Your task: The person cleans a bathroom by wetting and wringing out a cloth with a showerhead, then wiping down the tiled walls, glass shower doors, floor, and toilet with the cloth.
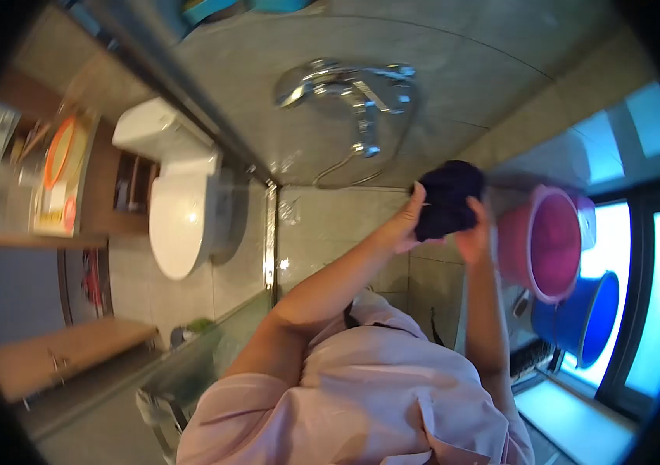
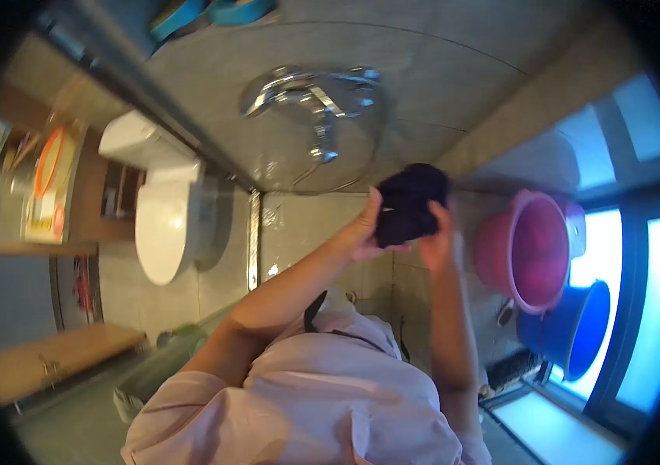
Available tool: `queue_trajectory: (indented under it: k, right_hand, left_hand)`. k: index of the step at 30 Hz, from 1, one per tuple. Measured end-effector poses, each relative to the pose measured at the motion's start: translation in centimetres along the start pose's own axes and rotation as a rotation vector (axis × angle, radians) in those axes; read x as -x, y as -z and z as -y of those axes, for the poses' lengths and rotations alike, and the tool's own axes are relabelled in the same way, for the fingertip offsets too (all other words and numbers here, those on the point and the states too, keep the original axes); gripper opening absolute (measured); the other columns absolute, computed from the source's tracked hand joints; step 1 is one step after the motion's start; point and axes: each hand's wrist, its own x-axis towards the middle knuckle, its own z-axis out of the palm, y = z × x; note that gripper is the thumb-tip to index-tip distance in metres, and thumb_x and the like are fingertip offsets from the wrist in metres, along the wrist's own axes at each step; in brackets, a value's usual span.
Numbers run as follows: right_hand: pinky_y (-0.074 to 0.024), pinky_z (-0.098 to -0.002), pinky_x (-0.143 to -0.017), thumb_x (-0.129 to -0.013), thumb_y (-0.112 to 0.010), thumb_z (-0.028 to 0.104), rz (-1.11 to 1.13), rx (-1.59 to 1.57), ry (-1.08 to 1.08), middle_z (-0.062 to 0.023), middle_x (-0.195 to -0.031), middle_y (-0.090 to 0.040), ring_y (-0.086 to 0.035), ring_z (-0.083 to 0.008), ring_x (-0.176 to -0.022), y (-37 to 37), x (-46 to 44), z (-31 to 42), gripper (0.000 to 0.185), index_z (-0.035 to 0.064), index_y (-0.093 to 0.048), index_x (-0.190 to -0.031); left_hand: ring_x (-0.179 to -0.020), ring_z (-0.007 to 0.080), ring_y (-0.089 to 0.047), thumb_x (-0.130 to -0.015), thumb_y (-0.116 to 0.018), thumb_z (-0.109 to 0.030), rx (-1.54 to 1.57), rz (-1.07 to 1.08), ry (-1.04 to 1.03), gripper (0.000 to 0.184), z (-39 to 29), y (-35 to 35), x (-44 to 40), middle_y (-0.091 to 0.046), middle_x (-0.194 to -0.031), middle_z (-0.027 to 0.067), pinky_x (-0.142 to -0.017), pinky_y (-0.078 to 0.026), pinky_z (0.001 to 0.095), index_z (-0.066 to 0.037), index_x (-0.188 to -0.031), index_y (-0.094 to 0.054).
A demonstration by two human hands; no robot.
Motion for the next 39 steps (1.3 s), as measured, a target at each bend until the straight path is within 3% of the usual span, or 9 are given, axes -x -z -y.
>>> queue_trajectory:
  k: [3, 4, 8, 10, 16, 21, 30, 36, 39]
  right_hand:
    - [-0.0494, -0.0378, -0.081, -0.088, -0.053, 0.021, -0.121, 0.865, 0.053, -0.0096, -0.113, -0.058, -0.058, -0.0238, -0.104, -2.4, 1.1, -0.9, 0.040, 0.0083, -0.050, -0.125]
    - [-0.0465, -0.0403, -0.085, -0.090, -0.051, 0.024, -0.021, 1.431, 0.516, -0.0179, -0.121, -0.053, -0.054, -0.0299, -0.108, -0.6, 0.1, -2.0, 0.040, 0.0048, -0.050, -0.125]
    - [-0.0396, -0.0442, -0.095, -0.092, -0.050, 0.037, 0.011, 1.288, 0.388, -0.0167, -0.137, -0.041, -0.048, -0.0327, -0.113, 1.4, -1.2, -1.2, 0.045, 0.0114, -0.050, -0.129]
    - [-0.0419, -0.0469, -0.094, -0.091, -0.048, 0.047, 0.075, 0.529, 0.137, -0.0145, -0.137, -0.041, -0.049, -0.0320, -0.114, 3.3, -1.9, 1.1, 0.053, 0.0153, -0.046, -0.133]
    - [-0.0505, -0.0464, -0.082, -0.082, -0.045, 0.066, 0.264, -0.640, -0.056, -0.0135, -0.129, -0.047, -0.056, -0.0265, -0.105, 4.0, -0.6, 0.6, 0.076, 0.0236, -0.027, -0.142]
    - [-0.0536, -0.0344, -0.068, -0.083, -0.061, 0.048, 0.298, -0.411, 0.102, -0.0064, -0.100, -0.059, -0.061, -0.0178, -0.083, 0.4, -1.5, 5.0, 0.045, 0.0164, -0.049, -0.114]
    - [-0.0517, -0.0349, -0.060, -0.066, -0.074, 0.021, 0.016, 0.733, 0.194, -0.0096, -0.078, -0.064, -0.062, -0.0228, -0.070, -1.1, -7.7, 8.3, 0.027, 0.0064, -0.062, -0.087]
    - [-0.0521, -0.0417, -0.071, -0.064, -0.070, 0.020, -0.439, 1.371, 0.500, -0.0188, -0.086, -0.064, -0.063, -0.0353, -0.083, -1.5, -14.7, 3.7, 0.029, 0.0065, -0.064, -0.089]
    - [-0.0521, -0.0413, -0.071, -0.064, -0.070, 0.020, -0.598, 1.211, 0.354, -0.0193, -0.086, -0.064, -0.064, -0.0345, -0.083, -2.3, -13.6, 5.6, 0.030, 0.0068, -0.063, -0.090]
  left_hand:
    - [-0.116, 0.0225, -0.050, -0.080, -0.061, -0.056, -0.113, -0.107, -0.031, 0.069, -0.1, -1.6, -2.2, -0.052, -0.124, 0.0112, -0.091, -0.047, 0.0394, -0.012, -0.129, -0.041]
    - [-0.113, 0.0222, -0.052, -0.081, -0.063, -0.052, -0.211, -0.171, -0.031, 0.065, 0.2, -1.9, -2.9, -0.052, -0.122, 0.0105, -0.090, -0.047, 0.0392, -0.012, -0.127, -0.043]
    - [-0.079, 0.0145, -0.058, -0.080, -0.071, -0.037, -0.395, -0.247, 0.134, 0.044, 0.4, -2.6, -4.8, -0.057, -0.096, 0.0039, -0.057, -0.048, 0.0275, -0.013, -0.110, -0.051]
    - [-0.069, 0.0126, -0.054, -0.081, -0.071, -0.035, -0.409, -0.185, 0.145, 0.040, -0.2, -4.8, -5.3, -0.055, -0.088, 0.0029, -0.047, -0.040, 0.0227, -0.012, -0.107, -0.051]
    - [-0.080, 0.0154, -0.049, -0.079, -0.072, -0.030, 0.409, 0.094, 0.289, 0.072, 0.5, -8.8, -6.1, -0.047, -0.110, 0.0079, -0.050, -0.040, 0.0229, -0.006, -0.132, -0.032]
    - [-0.078, 0.0149, -0.046, -0.075, -0.075, -0.027, 0.558, 0.196, 0.351, 0.082, 1.1, -8.6, -5.5, -0.043, -0.110, 0.0070, -0.052, -0.038, 0.0239, -0.004, -0.136, -0.026]
    - [-0.055, 0.0120, -0.052, -0.075, -0.073, -0.015, -0.849, -0.265, 0.373, 0.033, -4.1, -8.9, -8.6, -0.053, -0.070, 0.0012, -0.042, -0.040, 0.0209, -0.004, -0.099, -0.054]
    - [-0.081, 0.0205, -0.064, -0.071, -0.074, -0.020, -2.003, -0.172, -0.337, 0.046, -4.8, 0.2, -16.2, -0.066, -0.093, 0.0094, -0.070, -0.050, 0.0349, -0.004, -0.108, -0.052]
    - [-0.099, 0.0233, -0.058, -0.074, -0.072, -0.025, -1.418, 0.063, -0.603, 0.053, -5.2, 5.9, -20.6, -0.062, -0.105, 0.0114, -0.083, -0.046, 0.0366, -0.008, -0.118, -0.049]
